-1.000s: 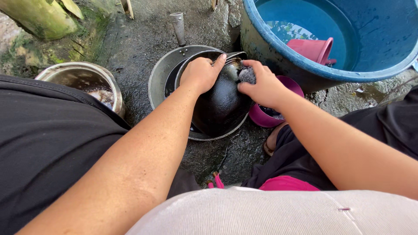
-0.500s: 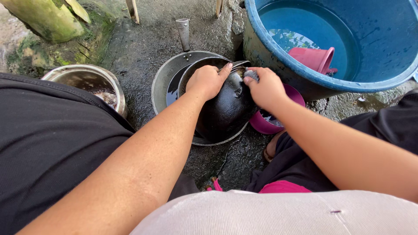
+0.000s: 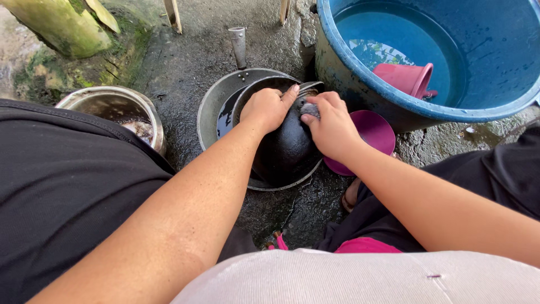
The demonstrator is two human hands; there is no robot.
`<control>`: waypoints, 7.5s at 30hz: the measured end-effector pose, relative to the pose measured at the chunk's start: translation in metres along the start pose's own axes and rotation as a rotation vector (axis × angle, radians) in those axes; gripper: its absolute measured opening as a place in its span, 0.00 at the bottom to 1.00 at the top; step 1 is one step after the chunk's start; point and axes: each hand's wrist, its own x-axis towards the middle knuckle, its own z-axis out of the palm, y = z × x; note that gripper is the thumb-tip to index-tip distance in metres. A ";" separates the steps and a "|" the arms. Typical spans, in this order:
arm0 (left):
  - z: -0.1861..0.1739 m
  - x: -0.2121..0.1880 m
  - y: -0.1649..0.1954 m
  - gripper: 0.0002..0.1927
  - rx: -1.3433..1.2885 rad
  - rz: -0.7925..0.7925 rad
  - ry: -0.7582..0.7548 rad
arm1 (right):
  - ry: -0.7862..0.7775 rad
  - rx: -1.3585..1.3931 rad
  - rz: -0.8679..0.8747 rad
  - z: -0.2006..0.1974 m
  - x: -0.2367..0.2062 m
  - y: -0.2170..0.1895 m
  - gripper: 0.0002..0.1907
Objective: The person sits outdoors and scrubs burnt soot off the outside of a black pot using a gray scouring pad, dipping the pad in a pink bowl of soapy water and rotating the pot in a metal basin to clean different sides.
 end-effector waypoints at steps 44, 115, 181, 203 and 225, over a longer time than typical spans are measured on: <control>-0.003 0.001 -0.002 0.39 -0.014 0.012 0.014 | -0.072 -0.015 0.206 0.001 0.017 0.002 0.14; 0.010 -0.042 -0.081 0.35 -0.298 0.021 0.154 | -0.071 0.595 0.899 -0.025 0.023 0.011 0.22; 0.001 -0.022 -0.038 0.43 -0.193 0.008 0.178 | -0.323 0.311 0.675 -0.071 0.037 -0.012 0.20; 0.025 0.002 -0.025 0.40 -0.251 0.008 0.062 | 0.067 -0.132 0.114 -0.011 0.019 -0.023 0.19; 0.025 0.007 -0.022 0.40 -0.256 -0.048 0.060 | 0.104 -0.313 -0.156 0.001 0.024 -0.029 0.15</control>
